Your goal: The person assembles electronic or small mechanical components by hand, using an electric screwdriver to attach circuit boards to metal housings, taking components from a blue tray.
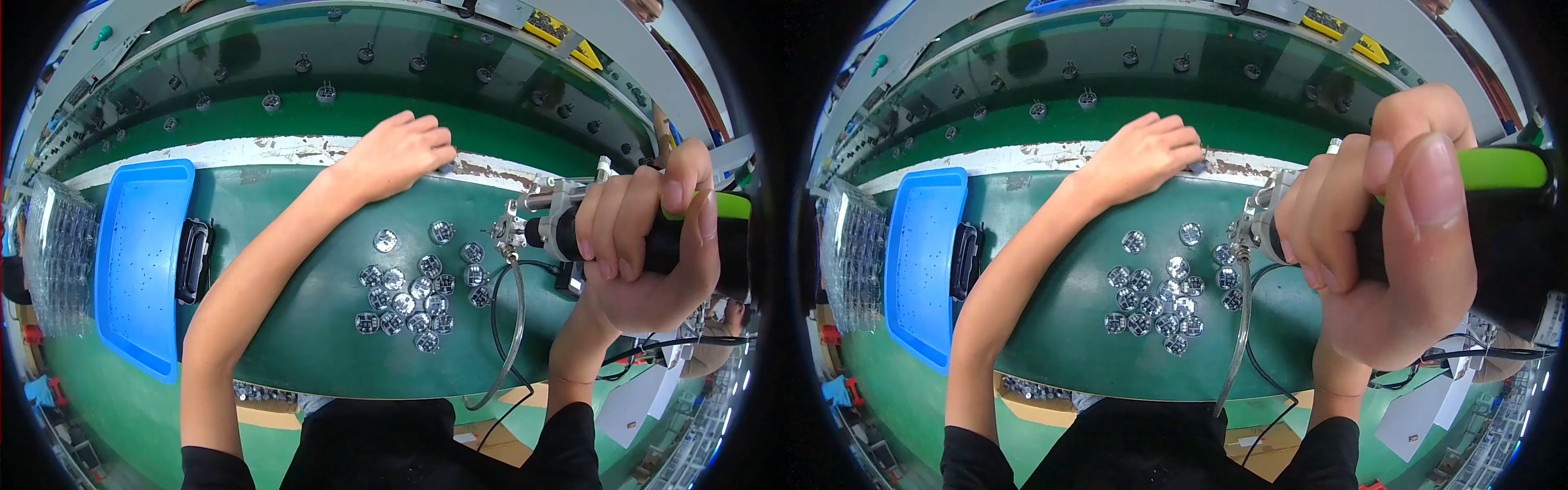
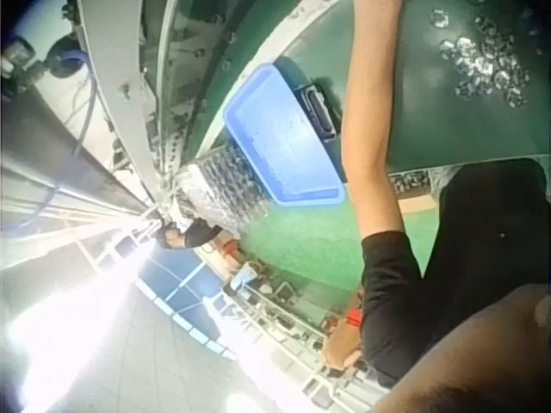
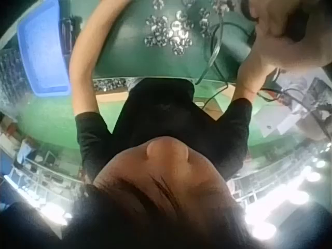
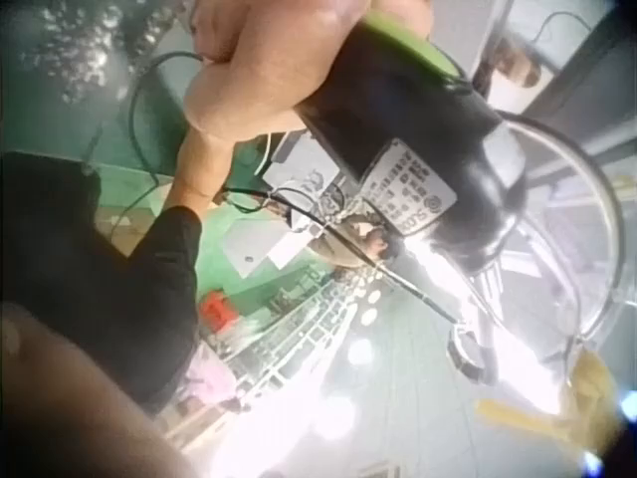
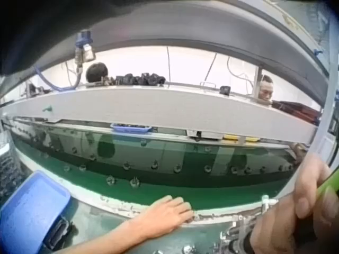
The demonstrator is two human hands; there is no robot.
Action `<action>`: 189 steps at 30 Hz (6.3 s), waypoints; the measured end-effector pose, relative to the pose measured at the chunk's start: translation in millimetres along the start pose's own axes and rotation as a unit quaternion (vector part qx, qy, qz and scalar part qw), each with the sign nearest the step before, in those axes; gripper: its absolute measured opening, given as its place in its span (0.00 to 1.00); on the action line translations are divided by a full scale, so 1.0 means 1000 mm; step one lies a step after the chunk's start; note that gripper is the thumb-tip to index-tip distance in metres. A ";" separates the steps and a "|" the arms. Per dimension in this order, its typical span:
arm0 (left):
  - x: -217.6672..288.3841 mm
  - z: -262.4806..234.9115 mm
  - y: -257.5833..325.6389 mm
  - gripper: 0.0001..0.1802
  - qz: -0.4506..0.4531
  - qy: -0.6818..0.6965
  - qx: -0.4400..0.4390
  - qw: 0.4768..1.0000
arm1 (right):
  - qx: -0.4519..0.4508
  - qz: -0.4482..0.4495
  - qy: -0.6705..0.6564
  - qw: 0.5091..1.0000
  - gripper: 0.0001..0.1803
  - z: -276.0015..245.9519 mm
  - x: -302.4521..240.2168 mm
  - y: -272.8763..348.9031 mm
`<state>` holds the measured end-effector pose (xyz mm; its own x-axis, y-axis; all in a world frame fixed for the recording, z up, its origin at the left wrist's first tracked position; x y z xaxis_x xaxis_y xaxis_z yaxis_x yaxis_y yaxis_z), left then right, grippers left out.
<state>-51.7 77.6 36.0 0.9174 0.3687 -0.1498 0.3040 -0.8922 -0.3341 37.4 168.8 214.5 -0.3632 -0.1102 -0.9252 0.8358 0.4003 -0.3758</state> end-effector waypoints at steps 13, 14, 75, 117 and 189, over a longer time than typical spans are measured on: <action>0.011 -0.010 0.006 0.12 -0.021 0.009 0.115 0.993 | 0.040 -0.049 -0.067 0.996 0.11 0.003 0.001 -0.002; 0.010 -0.012 0.007 0.12 -0.027 0.008 0.120 0.992 | 0.028 -0.057 -0.070 0.996 0.10 0.001 0.001 0.001; 0.018 0.004 0.030 0.18 -0.036 0.412 0.151 0.898 | -0.024 -0.011 -0.051 0.998 0.13 0.014 0.017 -0.016; 0.017 0.016 0.028 0.18 -0.049 0.419 0.132 0.897 | -0.078 0.035 -0.035 0.996 0.14 0.030 0.066 -0.053; -0.057 0.032 0.000 0.19 -0.215 0.302 0.139 0.918 | -0.019 0.003 -0.035 0.999 0.13 -0.005 -0.001 -0.011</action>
<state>-112.4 65.1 15.3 0.7292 0.3835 0.5667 0.6704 -0.5660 -0.4797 26.6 168.6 219.7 -0.3275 -0.1702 -0.9294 0.8207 0.4361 -0.3691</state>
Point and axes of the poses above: each hand's wrist, its own y-axis away from the middle knuckle, its own z-axis out of the palm, x = y × z, the point moved 10 cm from there along -y, towards the middle knuckle, and after that the axes turned 14 degrees about z, right-handed, at the moved point
